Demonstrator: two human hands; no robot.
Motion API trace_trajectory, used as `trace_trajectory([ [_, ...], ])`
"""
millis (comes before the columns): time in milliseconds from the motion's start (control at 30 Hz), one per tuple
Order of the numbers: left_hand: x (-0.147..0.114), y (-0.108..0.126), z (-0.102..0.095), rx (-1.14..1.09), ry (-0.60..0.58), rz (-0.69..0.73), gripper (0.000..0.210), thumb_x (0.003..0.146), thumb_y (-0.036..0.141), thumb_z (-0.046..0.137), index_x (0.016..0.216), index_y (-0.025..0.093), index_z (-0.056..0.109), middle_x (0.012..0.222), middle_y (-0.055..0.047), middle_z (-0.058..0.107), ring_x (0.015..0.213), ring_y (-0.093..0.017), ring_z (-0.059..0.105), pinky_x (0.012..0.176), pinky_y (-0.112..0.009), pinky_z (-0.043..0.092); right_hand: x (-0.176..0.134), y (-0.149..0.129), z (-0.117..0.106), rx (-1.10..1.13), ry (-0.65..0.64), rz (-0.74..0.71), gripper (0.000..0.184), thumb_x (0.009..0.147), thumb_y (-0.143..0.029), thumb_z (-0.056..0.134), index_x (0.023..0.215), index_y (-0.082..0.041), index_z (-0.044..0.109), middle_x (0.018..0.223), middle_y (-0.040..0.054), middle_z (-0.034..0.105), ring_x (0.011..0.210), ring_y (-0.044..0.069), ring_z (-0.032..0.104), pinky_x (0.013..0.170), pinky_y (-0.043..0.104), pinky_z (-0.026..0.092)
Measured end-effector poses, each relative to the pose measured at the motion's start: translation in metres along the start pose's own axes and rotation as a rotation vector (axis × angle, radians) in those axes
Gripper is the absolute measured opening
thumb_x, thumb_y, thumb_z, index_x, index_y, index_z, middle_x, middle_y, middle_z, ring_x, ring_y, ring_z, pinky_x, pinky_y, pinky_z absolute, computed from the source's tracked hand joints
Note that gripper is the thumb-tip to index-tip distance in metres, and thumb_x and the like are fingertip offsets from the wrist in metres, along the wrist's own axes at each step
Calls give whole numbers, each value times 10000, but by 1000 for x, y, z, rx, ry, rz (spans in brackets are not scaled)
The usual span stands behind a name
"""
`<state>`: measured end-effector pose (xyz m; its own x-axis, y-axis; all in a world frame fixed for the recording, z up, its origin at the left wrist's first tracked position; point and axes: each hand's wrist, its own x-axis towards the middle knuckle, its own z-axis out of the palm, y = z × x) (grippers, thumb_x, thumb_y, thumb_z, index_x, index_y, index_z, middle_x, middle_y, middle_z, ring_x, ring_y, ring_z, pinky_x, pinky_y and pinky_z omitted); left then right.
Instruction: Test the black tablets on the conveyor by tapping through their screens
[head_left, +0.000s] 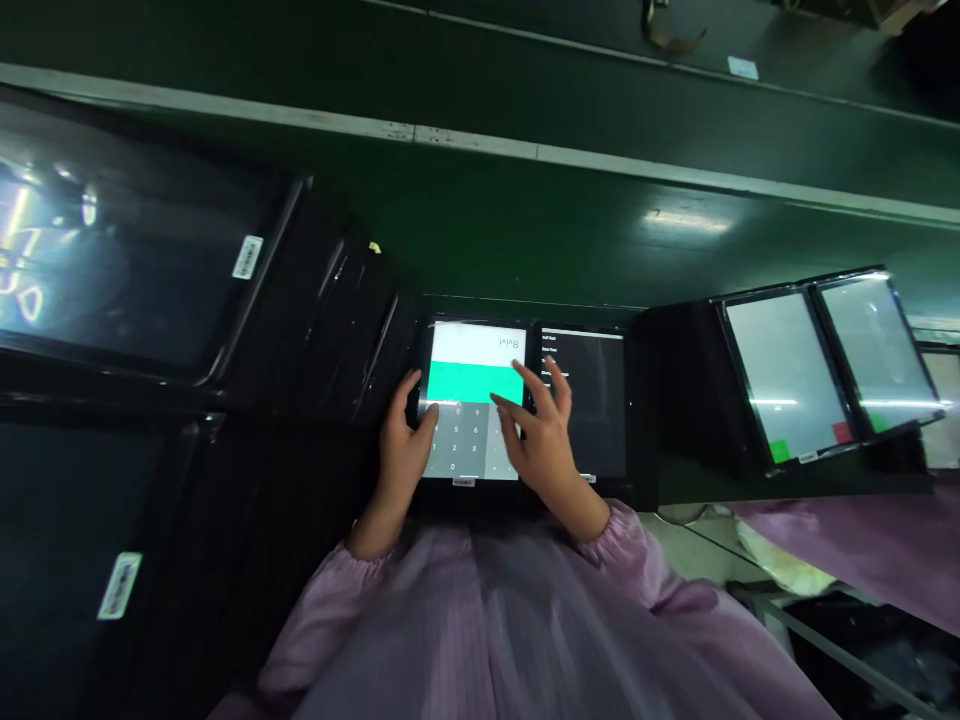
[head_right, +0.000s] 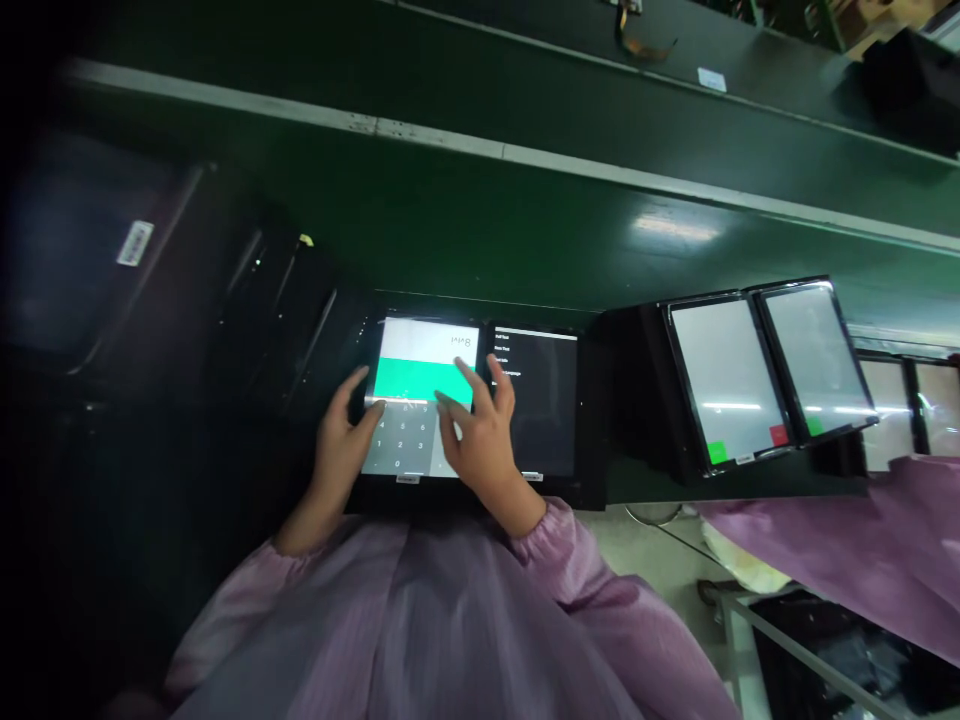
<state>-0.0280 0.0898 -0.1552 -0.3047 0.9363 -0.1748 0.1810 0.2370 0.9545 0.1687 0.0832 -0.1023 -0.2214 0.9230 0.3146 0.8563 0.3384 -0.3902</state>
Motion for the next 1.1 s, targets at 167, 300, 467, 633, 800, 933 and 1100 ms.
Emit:
trace_trajectory([
  [167,-3,3,-1,-15,7,-4,503,866,368,691,1353,244,698,1510,-101,659,1486,-307,528,1261,-456,397,0,16,2,-32,71,112,351,1050,-207,496,1119,-257,837,1521,105,620,1586,389,327,1204,695,417],
  [300,-4,3,-1,-12,8,-7,501,858,367,678,1343,246,704,1503,-94,667,1486,-305,527,1269,-461,385,4,8,12,-69,11,77,326,1046,-215,527,1151,-283,828,1578,86,574,1612,396,273,1212,689,399],
  [467,-4,3,2,-30,30,-1,486,879,371,647,1343,239,701,1507,-102,664,1491,-300,522,1282,-474,359,7,7,14,-90,17,104,338,1057,-222,498,1126,-268,825,1556,94,600,1612,397,278,1215,710,368],
  [633,-4,-2,1,-7,35,37,454,890,359,667,1328,253,718,1481,-87,685,1475,-295,541,1276,-458,371,8,7,16,-62,6,113,326,1055,-223,506,1143,-257,818,1576,106,583,1621,388,270,1233,692,349],
  [800,-1,-7,-2,-22,22,20,436,903,370,677,1322,262,731,1476,-87,688,1496,-307,521,1287,-467,357,9,13,9,-20,81,115,341,1064,-230,488,1119,-269,822,1565,91,592,1626,380,261,1239,699,349],
  [933,0,-7,-1,-51,26,13,419,898,377,689,1299,270,747,1470,-80,695,1494,-305,525,1284,-463,366,8,46,-10,-24,249,210,364,1075,-293,469,1065,-242,830,1518,117,608,1618,379,257,1264,727,317],
  [1100,-13,0,-1,-96,51,-78,394,914,393,670,1282,273,743,1439,-78,709,1461,-306,557,1268,-476,392,4,75,-20,-104,297,233,393,1084,-355,456,1104,-245,833,1527,123,579,1598,398,269,1243,748,343],
])
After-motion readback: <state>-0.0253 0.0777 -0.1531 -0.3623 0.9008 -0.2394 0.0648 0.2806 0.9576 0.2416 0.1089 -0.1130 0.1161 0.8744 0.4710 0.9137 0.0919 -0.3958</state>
